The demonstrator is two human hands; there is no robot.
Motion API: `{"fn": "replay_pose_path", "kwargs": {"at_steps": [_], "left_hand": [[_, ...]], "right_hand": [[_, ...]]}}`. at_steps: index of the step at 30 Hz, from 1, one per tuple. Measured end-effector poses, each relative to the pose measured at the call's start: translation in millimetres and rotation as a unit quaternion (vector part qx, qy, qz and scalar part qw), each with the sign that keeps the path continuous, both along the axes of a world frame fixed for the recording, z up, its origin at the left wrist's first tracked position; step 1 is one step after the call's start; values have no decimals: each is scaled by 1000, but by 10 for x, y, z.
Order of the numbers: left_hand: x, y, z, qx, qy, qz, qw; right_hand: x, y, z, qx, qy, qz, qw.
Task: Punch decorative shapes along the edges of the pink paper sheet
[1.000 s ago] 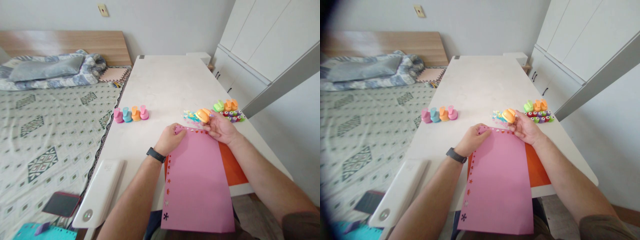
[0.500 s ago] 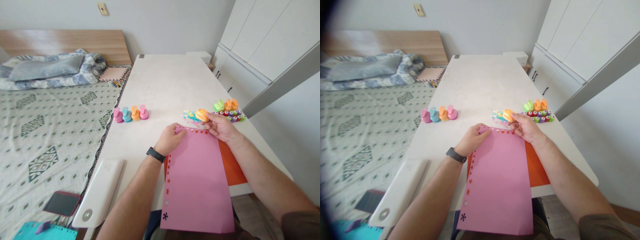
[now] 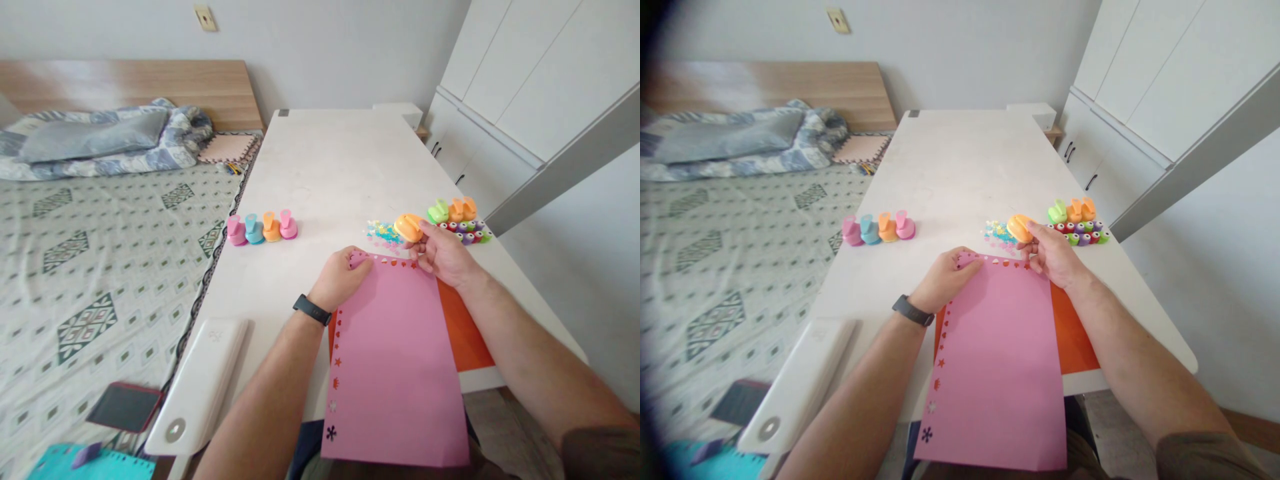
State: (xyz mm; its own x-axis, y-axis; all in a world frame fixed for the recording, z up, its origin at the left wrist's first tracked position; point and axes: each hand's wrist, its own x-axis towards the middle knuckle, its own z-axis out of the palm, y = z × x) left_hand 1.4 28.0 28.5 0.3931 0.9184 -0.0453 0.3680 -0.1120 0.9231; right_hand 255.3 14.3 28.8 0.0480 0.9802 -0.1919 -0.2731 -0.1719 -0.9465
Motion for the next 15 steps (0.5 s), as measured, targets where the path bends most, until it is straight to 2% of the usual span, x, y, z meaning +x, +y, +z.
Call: {"fn": "replay_pose_path", "kwargs": {"at_steps": [8,15], "left_hand": [[-2,10,-20,13,0,-4,1000],[3,11,-40,15,4,4,1000]], "right_hand": [[-9,-44,6,65,-67,-70,993],[-8,-18,102,115,-73,-79,988]]}}
